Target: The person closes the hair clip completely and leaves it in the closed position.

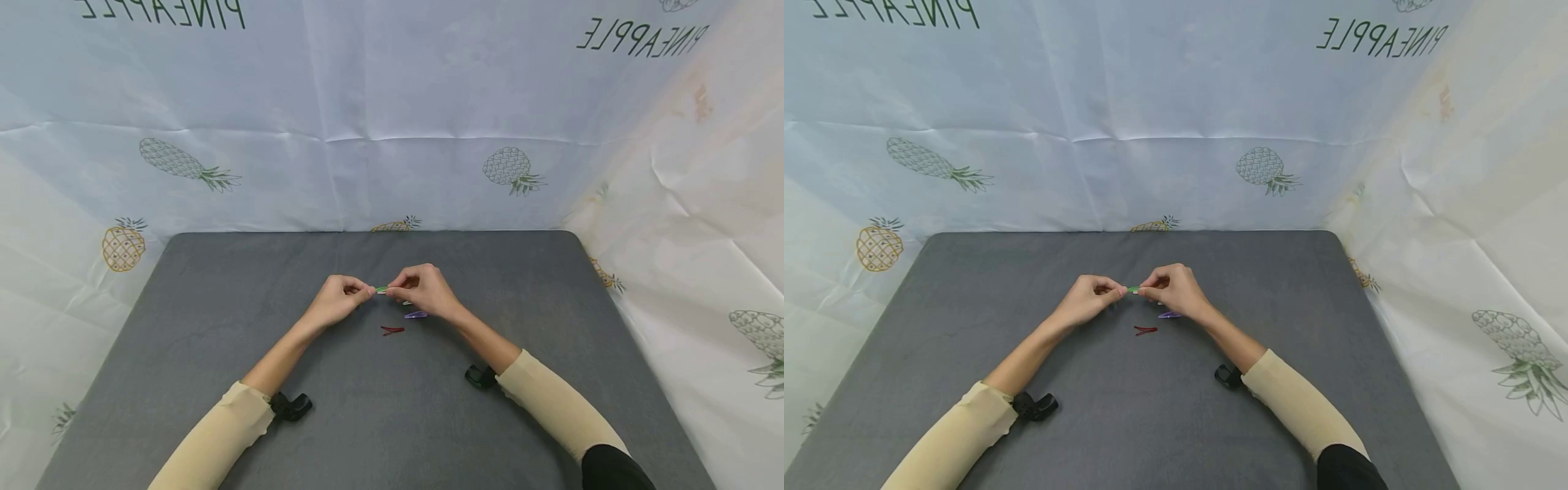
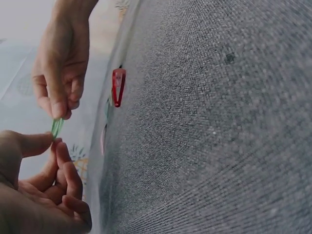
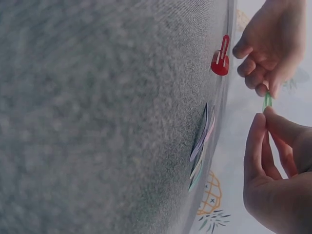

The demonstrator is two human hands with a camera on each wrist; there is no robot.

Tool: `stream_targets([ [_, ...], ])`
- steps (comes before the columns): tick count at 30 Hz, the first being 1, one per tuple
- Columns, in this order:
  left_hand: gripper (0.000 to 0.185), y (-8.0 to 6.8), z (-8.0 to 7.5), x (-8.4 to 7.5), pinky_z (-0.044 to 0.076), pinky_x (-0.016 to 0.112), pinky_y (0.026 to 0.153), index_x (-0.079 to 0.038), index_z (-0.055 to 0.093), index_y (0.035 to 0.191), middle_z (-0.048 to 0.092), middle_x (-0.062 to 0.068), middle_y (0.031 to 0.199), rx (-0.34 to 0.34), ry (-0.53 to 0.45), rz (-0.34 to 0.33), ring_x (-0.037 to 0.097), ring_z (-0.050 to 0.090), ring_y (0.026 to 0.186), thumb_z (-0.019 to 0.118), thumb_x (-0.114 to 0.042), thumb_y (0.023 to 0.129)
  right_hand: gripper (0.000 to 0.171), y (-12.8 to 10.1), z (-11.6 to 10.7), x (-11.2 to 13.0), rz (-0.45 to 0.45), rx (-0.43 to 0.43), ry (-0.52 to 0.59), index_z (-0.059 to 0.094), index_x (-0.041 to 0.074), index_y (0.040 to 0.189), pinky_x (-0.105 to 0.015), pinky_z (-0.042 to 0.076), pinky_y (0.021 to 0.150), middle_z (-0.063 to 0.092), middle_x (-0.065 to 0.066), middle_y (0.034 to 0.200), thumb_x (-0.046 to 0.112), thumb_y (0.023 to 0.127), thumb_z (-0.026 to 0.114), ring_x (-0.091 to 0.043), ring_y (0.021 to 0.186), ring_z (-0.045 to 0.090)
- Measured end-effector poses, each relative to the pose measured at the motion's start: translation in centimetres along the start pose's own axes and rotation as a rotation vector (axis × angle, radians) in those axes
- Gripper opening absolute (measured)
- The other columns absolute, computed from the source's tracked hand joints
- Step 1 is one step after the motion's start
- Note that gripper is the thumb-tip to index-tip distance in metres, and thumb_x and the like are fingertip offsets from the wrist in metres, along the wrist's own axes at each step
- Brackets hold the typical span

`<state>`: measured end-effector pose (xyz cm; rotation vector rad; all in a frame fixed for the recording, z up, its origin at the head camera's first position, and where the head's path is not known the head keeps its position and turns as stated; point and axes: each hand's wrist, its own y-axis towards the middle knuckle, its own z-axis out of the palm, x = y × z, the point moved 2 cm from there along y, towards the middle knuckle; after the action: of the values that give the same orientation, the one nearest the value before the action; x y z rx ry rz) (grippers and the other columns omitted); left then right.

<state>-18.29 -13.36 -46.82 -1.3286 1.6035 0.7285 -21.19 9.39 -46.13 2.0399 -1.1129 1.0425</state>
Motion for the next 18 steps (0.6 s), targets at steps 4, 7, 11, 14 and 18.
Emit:
stream_targets([
  [4,0.029,0.11,-0.06,0.09,0.043,0.028,0.062,0.002,0.081,0.112,0.074,0.02,0.09,0.011,-0.006,-0.004,0.014,0.052,0.067,0.07,-0.024,0.107,0.005,0.01,-0.12,-0.12,0.003,0.004,0.005,0.085,0.008,0.095,-0.031,0.065,0.071,0.083,-0.011,0.091,0.013,0.096,0.084,-0.025,0.078,0.08],
  [7,0.028,0.12,-0.12,0.2,0.045,0.029,0.065,0.001,0.082,0.112,0.076,0.02,0.095,0.017,-0.018,-0.018,0.018,0.056,0.071,0.071,-0.024,0.107,0.005,0.08,-0.17,-0.18,0.01,0.007,0.015,0.086,0.008,0.096,-0.037,0.066,0.072,0.083,-0.011,0.092,0.013,0.095,0.085,-0.025,0.078,0.08],
  [11,0.028,0.06,-0.19,0.2,0.047,0.031,0.069,0.0,0.081,0.114,0.077,0.019,0.101,0.026,-0.035,-0.035,0.023,0.06,0.079,0.071,-0.025,0.107,0.006,0.16,-0.3,-0.27,0.025,0.017,0.048,0.086,0.009,0.098,-0.043,0.067,0.075,0.084,-0.012,0.094,0.013,0.096,0.085,-0.022,0.08,0.081],
  [14,0.027,0.05,-0.2,0.17,0.046,0.031,0.069,0.0,0.081,0.114,0.077,0.02,0.101,0.026,-0.044,-0.032,0.023,0.059,0.078,0.072,-0.024,0.107,0.008,0.18,-0.4,-0.36,0.041,0.037,0.088,0.086,0.008,0.102,-0.046,0.067,0.078,0.084,-0.013,0.097,0.014,0.097,0.083,-0.022,0.083,0.082],
  [18,0.024,0.08,-0.14,0.1,0.044,0.03,0.066,-0.001,0.081,0.112,0.076,0.023,0.099,0.024,-0.062,-0.02,0.024,0.056,0.074,0.073,-0.022,0.105,0.014,0.14,-0.57,-0.54,0.057,0.059,0.147,0.085,0.005,0.109,-0.046,0.067,0.081,0.084,-0.017,0.101,0.013,0.099,0.081,-0.027,0.087,0.083],
])
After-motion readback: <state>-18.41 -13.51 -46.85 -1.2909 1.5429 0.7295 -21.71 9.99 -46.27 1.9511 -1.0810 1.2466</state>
